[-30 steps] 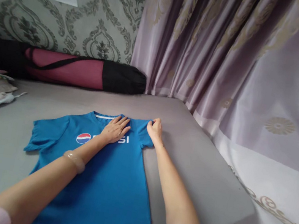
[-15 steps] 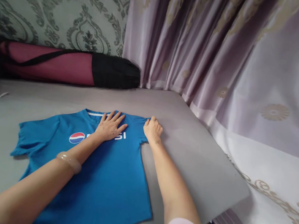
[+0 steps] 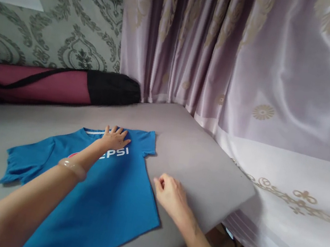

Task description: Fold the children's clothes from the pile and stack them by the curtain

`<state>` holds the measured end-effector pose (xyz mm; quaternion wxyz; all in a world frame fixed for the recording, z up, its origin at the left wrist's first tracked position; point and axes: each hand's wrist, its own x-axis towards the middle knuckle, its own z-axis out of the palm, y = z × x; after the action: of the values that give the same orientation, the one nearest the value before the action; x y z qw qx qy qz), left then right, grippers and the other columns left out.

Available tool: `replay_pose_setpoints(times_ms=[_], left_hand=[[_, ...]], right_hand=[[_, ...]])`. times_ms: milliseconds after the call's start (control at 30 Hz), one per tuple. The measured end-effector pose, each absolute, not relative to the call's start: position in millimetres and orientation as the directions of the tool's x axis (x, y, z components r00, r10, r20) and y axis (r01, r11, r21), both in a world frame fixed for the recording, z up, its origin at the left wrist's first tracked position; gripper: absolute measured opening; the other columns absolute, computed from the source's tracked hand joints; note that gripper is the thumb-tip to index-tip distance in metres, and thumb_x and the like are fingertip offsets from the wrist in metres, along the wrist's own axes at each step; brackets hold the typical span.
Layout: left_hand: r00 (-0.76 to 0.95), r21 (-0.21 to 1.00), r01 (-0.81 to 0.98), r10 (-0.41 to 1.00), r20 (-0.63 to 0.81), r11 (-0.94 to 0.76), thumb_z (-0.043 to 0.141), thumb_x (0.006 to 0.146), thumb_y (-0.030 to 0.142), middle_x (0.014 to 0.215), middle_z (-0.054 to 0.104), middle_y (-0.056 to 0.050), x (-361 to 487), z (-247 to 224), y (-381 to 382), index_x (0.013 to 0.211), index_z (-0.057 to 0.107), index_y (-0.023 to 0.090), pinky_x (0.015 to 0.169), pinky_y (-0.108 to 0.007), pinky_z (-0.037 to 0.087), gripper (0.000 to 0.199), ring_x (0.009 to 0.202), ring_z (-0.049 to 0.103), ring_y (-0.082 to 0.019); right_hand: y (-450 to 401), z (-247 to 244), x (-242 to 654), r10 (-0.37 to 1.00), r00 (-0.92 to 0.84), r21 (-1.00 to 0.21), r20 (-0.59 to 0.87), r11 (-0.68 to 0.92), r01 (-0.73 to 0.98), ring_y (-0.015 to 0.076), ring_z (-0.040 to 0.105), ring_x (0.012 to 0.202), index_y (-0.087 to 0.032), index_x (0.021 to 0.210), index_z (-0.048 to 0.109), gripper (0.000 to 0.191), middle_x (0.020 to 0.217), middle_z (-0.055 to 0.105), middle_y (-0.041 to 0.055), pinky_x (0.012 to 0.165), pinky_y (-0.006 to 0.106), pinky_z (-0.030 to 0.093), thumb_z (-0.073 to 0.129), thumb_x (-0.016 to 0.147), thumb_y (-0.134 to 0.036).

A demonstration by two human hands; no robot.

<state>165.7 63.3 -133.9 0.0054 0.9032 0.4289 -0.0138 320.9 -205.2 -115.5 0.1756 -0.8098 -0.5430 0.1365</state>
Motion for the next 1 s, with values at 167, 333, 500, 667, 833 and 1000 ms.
replay_pose_setpoints(times_ms=[167, 333, 500, 667, 833, 1000], left_hand=[[0.731, 0.012, 0.676, 0.672, 0.118, -0.737, 0.036, 0.095, 0.026, 0.145, 0.049, -0.019, 188, -133, 50, 0.131, 0.058, 0.014, 0.115, -0.058, 0.02, 0.043, 0.14, 0.036, -0.034], [0.732, 0.168, 0.667, 0.681, 0.034, -0.725, 0.022, 0.101, 0.046, 0.157, 0.033, -0.015, 202, -156, 40, 0.147, 0.039, 0.015, 0.118, -0.048, 0.021, 0.058, 0.147, 0.025, -0.029], [0.735, 0.122, 0.677, 0.675, -0.061, -0.726, 0.028, 0.1, 0.047, 0.157, 0.032, -0.016, 205, -145, 43, 0.145, 0.042, 0.015, 0.115, -0.054, 0.023, 0.057, 0.145, 0.026, -0.033], [0.708, 0.116, 0.7, 0.706, 0.016, -0.705, 0.04, 0.097, 0.039, 0.13, 0.057, -0.016, 238, -121, 33, 0.119, 0.062, 0.015, 0.105, -0.042, 0.037, 0.039, 0.126, 0.048, -0.03], [0.572, 0.28, 0.791, 0.82, -0.023, -0.544, 0.052, 0.09, 0.054, 0.125, 0.058, -0.021, 280, -117, 13, 0.123, 0.058, 0.008, 0.096, -0.034, 0.047, 0.057, 0.118, 0.057, -0.03], [0.446, 0.419, 0.823, 0.893, -0.057, -0.384, 0.055, 0.091, 0.027, 0.129, 0.056, -0.024, 292, -116, 14, 0.127, 0.055, 0.004, 0.099, -0.035, 0.046, 0.043, 0.122, 0.055, -0.031]], right_hand=[[-247, -121, 282, 0.885, 0.453, -0.289, 0.108, -0.408, 0.866, 0.0188, 0.062, 0.071, -0.025, 0.077, 0.051, 0.028, 0.08, 0.063, 0.0017, 0.056, 0.027, 0.035, 0.05, 0.093, -0.048], [-249, -138, 269, 0.854, 0.459, -0.211, 0.243, -0.416, 0.885, 0.0214, 0.061, 0.076, -0.025, 0.076, 0.048, 0.027, 0.08, 0.058, 0.0044, 0.059, 0.03, 0.04, 0.045, 0.096, -0.043], [-253, -146, 267, 0.843, 0.408, -0.235, 0.35, -0.343, 0.909, 0.019, 0.057, 0.074, -0.024, 0.073, 0.048, 0.025, 0.077, 0.056, 0.0036, 0.065, 0.031, 0.041, 0.045, 0.096, -0.035], [-255, -151, 270, 0.819, 0.374, -0.302, 0.436, -0.258, 0.918, 0.0176, 0.053, 0.073, -0.023, 0.074, 0.048, 0.022, 0.076, 0.054, 0.0015, 0.066, 0.03, 0.037, 0.05, 0.094, -0.031], [-258, -152, 276, 0.821, 0.386, -0.395, 0.422, -0.216, 0.893, 0.0169, 0.053, 0.073, -0.023, 0.072, 0.046, 0.026, 0.074, 0.054, 0.0008, 0.068, 0.029, 0.037, 0.049, 0.096, -0.032], [-256, -152, 277, 0.817, 0.414, -0.443, 0.402, -0.222, 0.868, 0.0166, 0.056, 0.073, -0.023, 0.072, 0.05, 0.028, 0.075, 0.057, 0.0009, 0.068, 0.028, 0.037, 0.047, 0.097, -0.036]])
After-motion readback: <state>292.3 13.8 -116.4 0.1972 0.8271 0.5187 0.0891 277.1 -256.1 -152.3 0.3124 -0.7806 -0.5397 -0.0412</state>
